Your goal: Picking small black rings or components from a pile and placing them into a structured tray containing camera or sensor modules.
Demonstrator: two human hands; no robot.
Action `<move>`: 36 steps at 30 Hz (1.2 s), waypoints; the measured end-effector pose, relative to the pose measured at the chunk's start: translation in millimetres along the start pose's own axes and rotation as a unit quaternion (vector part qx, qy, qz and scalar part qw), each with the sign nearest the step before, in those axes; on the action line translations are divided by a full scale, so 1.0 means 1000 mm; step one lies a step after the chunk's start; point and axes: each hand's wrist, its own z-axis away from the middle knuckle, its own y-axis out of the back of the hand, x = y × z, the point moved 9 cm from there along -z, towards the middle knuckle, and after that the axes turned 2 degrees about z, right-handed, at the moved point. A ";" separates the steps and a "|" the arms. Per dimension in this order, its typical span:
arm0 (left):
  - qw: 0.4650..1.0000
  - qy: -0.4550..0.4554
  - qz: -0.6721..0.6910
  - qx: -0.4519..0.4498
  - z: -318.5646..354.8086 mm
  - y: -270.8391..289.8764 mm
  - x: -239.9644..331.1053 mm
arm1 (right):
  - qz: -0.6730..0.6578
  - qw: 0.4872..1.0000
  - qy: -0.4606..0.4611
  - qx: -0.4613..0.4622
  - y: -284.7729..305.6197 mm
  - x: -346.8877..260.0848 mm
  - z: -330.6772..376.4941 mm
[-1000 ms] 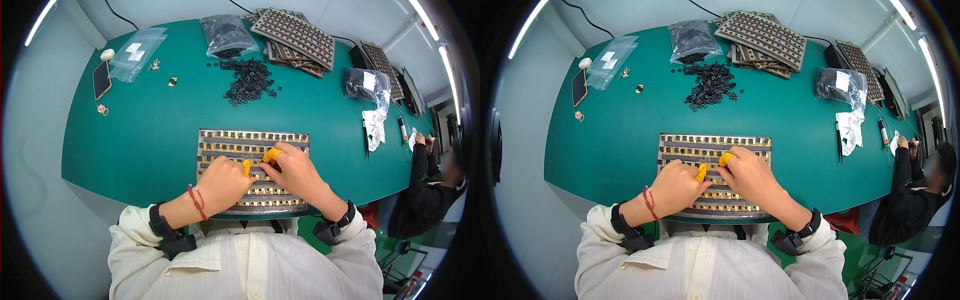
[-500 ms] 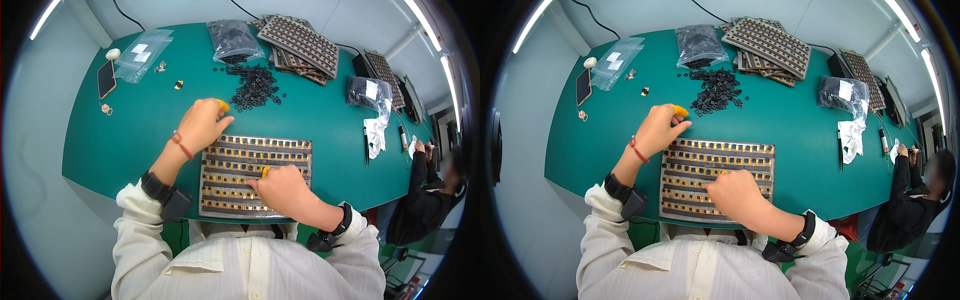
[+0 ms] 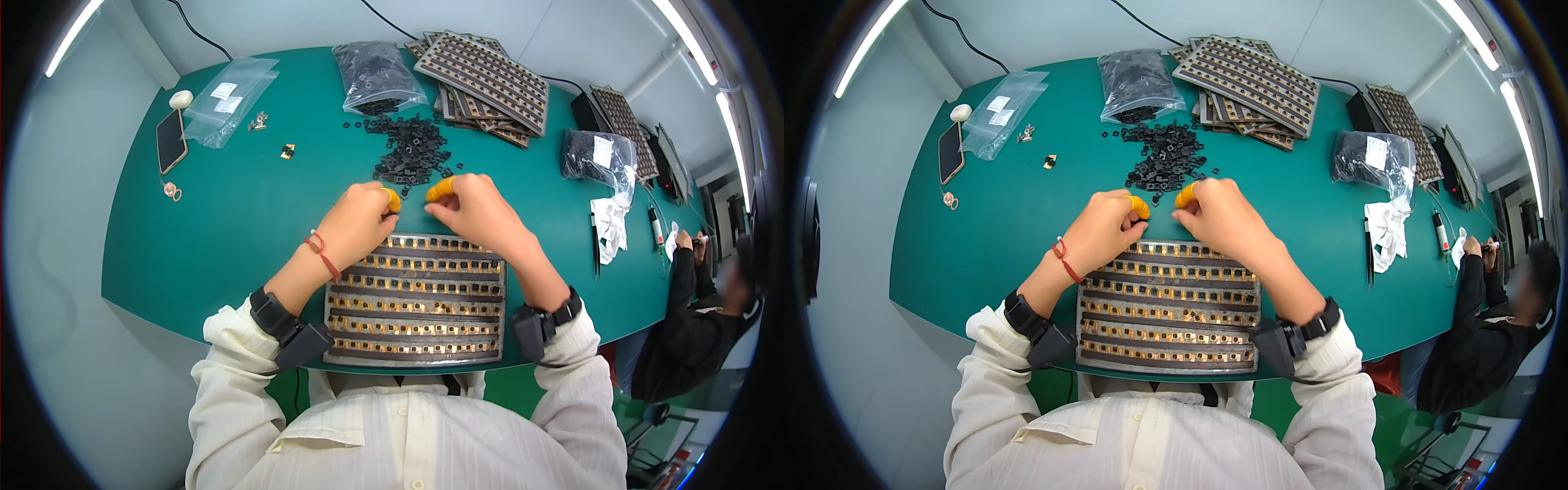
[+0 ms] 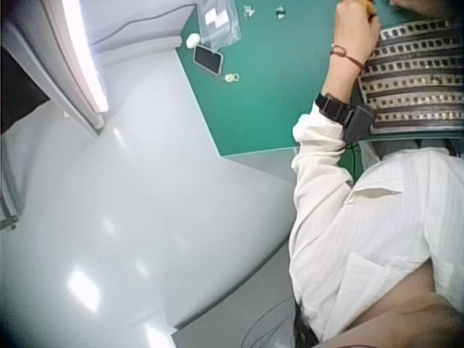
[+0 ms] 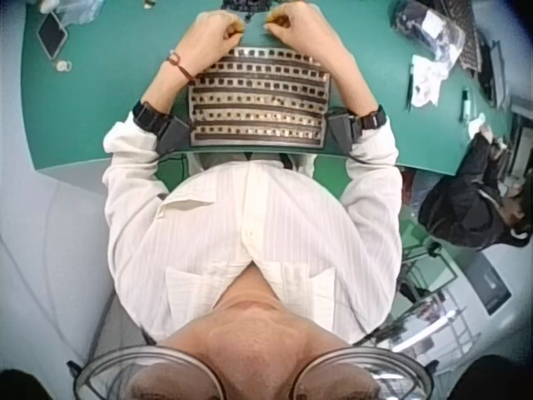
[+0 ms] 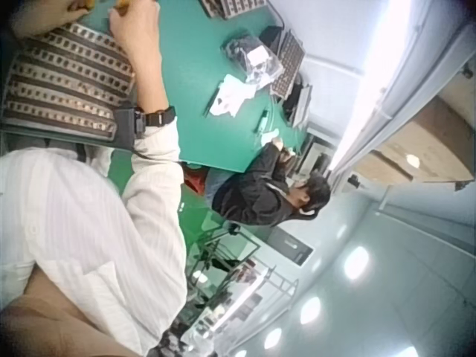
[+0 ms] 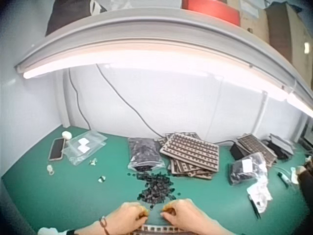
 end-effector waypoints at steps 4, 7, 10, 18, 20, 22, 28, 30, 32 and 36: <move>0.997 0.005 -0.071 0.005 0.005 0.000 0.000 | 0.005 0.998 -0.065 0.002 -0.013 0.012 -0.025; 0.990 -0.007 -0.137 0.016 0.008 0.002 -0.001 | 0.017 0.998 -0.045 0.034 -0.020 0.014 -0.034; 0.991 0.004 -0.130 0.042 0.010 0.013 -0.007 | -0.011 0.999 0.007 0.037 -0.022 0.006 -0.036; 0.984 0.045 -0.118 0.126 0.021 0.050 -0.028 | 0.065 0.995 0.045 -0.053 -0.028 -0.012 -0.012; 0.985 0.058 -0.119 0.113 0.020 0.049 -0.030 | 0.080 0.995 0.059 -0.013 -0.023 -0.009 -0.004; 0.989 0.056 -0.084 0.106 0.019 0.046 -0.032 | 0.093 0.993 0.074 0.027 -0.019 -0.003 -0.003; 0.997 0.049 -0.016 0.060 0.016 0.036 -0.028 | 0.097 0.990 0.072 0.079 -0.002 0.001 0.000; 0.997 0.037 -0.028 0.059 0.014 0.036 -0.027 | 0.041 0.998 0.000 0.055 0.000 0.011 0.001; 0.997 0.018 -0.063 0.030 0.009 0.030 -0.029 | 0.026 0.998 -0.016 0.049 0.001 0.016 0.004; 0.990 -0.027 -0.138 0.017 0.005 0.028 -0.016 | -0.008 0.999 -0.040 0.032 0.000 0.018 0.010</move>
